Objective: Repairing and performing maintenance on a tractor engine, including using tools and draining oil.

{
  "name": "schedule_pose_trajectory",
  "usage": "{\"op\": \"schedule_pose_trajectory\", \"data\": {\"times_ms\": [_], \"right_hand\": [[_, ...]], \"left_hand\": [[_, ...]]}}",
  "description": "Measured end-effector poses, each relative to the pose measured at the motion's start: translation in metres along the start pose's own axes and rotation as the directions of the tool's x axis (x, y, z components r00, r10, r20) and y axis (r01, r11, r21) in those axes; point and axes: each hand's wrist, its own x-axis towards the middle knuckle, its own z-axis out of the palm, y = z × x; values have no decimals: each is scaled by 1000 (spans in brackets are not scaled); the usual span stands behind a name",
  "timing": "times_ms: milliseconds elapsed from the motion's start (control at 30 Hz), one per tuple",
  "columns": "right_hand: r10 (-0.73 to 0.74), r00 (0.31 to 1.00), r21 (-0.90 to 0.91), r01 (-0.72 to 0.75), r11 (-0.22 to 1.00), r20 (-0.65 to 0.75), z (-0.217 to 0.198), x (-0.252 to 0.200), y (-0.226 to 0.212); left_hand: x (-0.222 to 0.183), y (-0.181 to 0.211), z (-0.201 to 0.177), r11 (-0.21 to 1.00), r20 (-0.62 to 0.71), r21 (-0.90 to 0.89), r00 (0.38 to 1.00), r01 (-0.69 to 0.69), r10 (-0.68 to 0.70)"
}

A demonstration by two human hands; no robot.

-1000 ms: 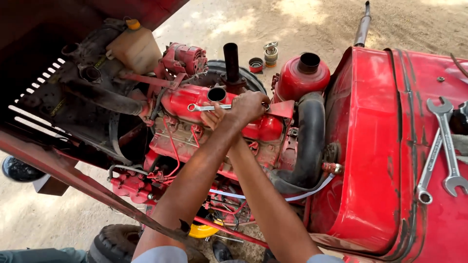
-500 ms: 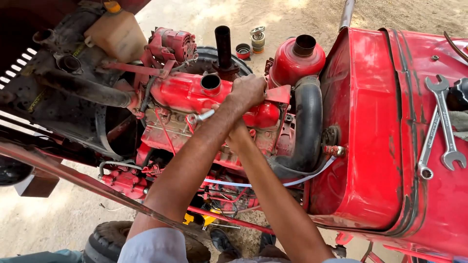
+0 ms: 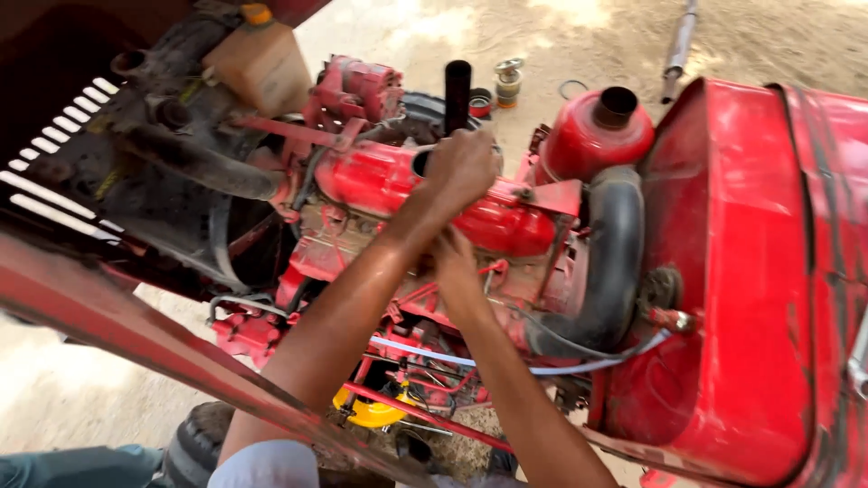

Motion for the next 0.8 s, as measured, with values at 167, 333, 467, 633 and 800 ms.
{"op": "schedule_pose_trajectory", "data": {"times_ms": [167,333,467,633,800], "right_hand": [[202,940,44,-223,974,275,102,73,60],[-58,781,484,-325,812,622,172,120,135],[92,691,483,-588,649,717,195,145,143],[46,484,401,-770,496,874,244,219,217],[108,818,565,-478,673,564,250,160,135]], "left_hand": [[-16,-108,-52,975,-164,150,976,166,-141],[-28,-162,-96,909,-129,181,925,375,-356],[-18,-204,-80,907,-144,244,938,342,-315],[-8,-205,-76,940,-122,169,953,295,-277],[-13,-195,-82,911,-57,239,942,335,-331]]}}
